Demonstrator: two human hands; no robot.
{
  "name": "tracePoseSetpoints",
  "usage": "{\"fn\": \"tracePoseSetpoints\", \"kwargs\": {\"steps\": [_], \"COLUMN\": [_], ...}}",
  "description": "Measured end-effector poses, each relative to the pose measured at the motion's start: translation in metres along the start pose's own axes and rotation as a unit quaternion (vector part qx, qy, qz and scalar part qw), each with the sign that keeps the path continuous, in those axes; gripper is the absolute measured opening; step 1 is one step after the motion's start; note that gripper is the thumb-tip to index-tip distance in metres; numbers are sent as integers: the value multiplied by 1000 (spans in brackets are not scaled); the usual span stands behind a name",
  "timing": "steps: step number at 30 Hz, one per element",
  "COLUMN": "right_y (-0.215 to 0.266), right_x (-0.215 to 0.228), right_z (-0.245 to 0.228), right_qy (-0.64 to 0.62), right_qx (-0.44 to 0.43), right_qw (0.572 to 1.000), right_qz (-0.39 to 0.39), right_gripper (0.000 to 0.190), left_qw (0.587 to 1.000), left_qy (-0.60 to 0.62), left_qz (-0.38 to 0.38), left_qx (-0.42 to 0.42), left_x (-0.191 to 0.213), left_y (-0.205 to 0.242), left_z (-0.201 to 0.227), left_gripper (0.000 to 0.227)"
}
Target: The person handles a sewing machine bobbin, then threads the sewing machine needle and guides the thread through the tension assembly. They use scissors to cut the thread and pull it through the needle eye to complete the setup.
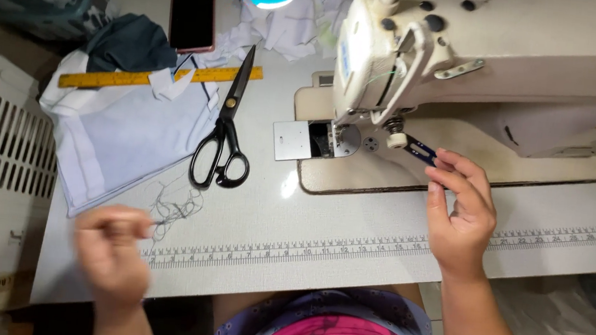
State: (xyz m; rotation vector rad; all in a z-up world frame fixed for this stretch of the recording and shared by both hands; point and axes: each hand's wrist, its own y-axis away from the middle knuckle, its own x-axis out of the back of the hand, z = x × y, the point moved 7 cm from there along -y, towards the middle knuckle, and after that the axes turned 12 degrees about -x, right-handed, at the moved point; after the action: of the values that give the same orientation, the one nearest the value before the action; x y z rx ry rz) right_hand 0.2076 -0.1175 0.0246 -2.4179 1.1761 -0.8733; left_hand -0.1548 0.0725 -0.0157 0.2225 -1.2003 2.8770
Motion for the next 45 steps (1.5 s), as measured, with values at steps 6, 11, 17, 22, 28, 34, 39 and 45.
{"fn": "tracePoseSetpoints", "kwargs": {"steps": [6, 11, 17, 22, 28, 34, 39, 45], "right_y": [14, 30, 50, 57, 57, 49, 44, 41], "right_x": [-13, -30, -69, -94, -116, -125, -126, -105], "right_z": [-1, -4, -28, -32, -30, -38, -41, -5], "right_qy": [32, 15, -9, -25, -37, -39, -17, -85], "right_qx": [-12, -65, -72, -58, -28, 15, 19, -151], "right_qw": [999, 995, 971, 955, 952, 966, 972, 977], "right_qz": [-28, -71, -229, -290, -303, -256, -234, -123], "right_gripper": [13, 17, 12, 20, 25, 6, 4, 5], "left_qw": [936, 937, 948, 962, 967, 967, 967, 960], "left_qy": [20, 4, 20, 89, 127, 139, 135, 189], "left_qz": [-312, -264, -237, -216, -201, -199, -201, -202], "left_qx": [-164, -228, -214, -142, -95, -82, -81, -50], "left_x": [-93, -118, -122, -117, -116, -115, -116, -120], "left_y": [22, 35, 39, 32, 28, 24, 25, 22], "left_z": [85, 103, 101, 82, 67, 62, 61, 60], "left_gripper": [8, 9, 6, 8, 6, 6, 3, 6]}}
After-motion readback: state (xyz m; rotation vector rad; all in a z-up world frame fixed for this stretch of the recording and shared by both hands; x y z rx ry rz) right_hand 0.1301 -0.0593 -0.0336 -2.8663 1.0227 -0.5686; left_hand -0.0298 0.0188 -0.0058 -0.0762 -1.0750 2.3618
